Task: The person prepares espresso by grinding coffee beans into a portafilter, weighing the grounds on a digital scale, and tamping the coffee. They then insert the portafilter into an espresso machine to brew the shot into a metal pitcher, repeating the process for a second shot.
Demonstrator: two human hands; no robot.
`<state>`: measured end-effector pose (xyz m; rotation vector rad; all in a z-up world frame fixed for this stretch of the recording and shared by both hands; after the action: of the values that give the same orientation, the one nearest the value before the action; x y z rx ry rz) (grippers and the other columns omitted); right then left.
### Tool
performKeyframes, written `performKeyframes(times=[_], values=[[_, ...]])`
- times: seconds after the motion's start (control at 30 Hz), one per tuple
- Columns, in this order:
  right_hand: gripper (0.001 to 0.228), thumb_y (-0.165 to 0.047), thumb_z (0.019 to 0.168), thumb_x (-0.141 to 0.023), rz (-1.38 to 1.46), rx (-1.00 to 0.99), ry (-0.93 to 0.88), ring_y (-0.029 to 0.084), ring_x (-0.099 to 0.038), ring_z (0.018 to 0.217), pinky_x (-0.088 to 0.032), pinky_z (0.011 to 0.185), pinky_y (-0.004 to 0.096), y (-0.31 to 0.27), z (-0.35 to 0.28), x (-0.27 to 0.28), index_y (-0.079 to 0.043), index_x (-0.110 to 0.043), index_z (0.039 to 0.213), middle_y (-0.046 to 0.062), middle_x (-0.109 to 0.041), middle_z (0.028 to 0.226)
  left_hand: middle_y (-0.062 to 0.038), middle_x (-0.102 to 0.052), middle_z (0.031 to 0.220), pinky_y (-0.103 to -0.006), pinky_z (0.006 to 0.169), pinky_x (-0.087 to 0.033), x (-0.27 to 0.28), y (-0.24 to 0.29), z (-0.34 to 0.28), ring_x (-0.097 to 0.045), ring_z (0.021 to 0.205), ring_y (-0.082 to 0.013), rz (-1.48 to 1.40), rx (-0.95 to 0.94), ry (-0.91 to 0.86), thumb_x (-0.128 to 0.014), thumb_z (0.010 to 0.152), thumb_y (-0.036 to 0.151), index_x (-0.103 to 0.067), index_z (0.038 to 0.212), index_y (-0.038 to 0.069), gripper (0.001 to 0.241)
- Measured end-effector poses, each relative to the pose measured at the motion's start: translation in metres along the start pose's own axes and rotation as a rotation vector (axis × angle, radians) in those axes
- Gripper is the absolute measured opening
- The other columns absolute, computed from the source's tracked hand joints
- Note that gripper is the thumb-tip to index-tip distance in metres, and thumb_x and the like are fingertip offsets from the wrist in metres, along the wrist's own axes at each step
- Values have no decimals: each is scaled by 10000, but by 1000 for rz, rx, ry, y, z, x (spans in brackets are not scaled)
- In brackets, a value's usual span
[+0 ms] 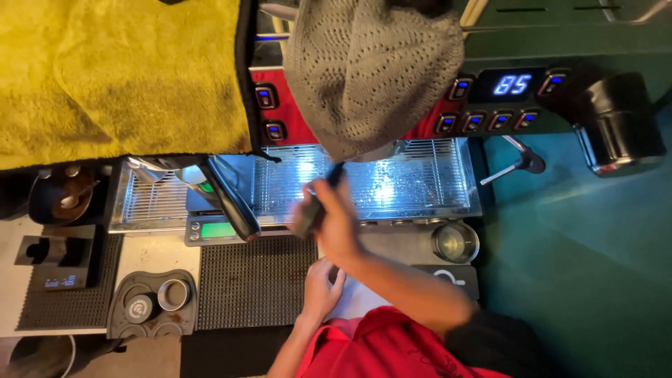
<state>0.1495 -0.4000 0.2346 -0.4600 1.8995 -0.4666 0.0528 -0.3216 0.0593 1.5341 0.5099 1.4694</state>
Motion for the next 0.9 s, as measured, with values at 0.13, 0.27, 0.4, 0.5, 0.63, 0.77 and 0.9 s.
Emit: performKeyframes(times=[0.13,0.27,0.4,0.5,0.63,0.77,0.9], values=[[153,-196,1026,-585,-119,-87,-134,142,-487,454,-355,314,286,-76,-36,36,-100,-513,1121,44,-556,837,-4,-778,988,-344,862,-510,26,23,9,-733,934,-211,-55,36,-4,-640,970,224,-745,995,153,130],[1005,-95,913,-680,-575,-32,-313,121,-542,516,-437,329,249,-119,-54,19,-291,-76,1692,81,-534,921,-9,-782,996,-355,843,-520,24,24,13,-739,939,-218,-47,31,-54,-631,969,236,-750,1012,144,156],[1043,-61,877,-704,-855,-153,-399,93,-586,510,-475,355,214,-144,-39,37,-294,-99,1693,70,-597,873,-20,-783,1015,-346,849,-529,25,34,25,-744,946,-220,-74,10,-71,-618,975,222,-762,1034,147,173],[954,89,809,-687,-687,-7,-470,266,-591,344,-474,214,347,-147,-27,49,-158,-277,1634,192,-548,793,-44,-779,946,-433,882,-569,23,14,21,-752,928,-323,-55,4,-29,-713,946,196,-756,1040,196,103],[869,47,875,-645,-610,5,-497,291,-631,359,-523,252,367,-133,-16,84,-211,-308,1634,191,-531,833,-70,-773,932,-454,867,-572,59,-16,-1,-746,917,-344,-54,73,97,-746,926,206,-727,1052,188,129],[465,-509,1074,-481,-502,120,-117,211,-562,375,-503,375,301,-74,14,136,-225,-544,1436,83,-488,632,-149,-741,948,-441,892,-566,126,-81,-32,-743,925,-355,-164,246,422,-727,954,149,-634,1134,87,213],[376,-275,1036,-559,-846,125,43,247,-649,521,-577,397,352,65,9,163,-119,-633,1370,110,-604,743,-197,-725,1077,-414,1016,-498,209,-111,-32,-723,949,-271,-348,180,577,-696,960,30,-381,1483,16,611]])
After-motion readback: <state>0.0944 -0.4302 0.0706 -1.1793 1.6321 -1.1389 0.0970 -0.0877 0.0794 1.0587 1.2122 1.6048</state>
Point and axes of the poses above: each hand's wrist, its own z-axis towards the middle knuckle, its own x-axis out of the back of the hand, y = z × x, the point moved 7 cm from there along z, towards the middle knuckle
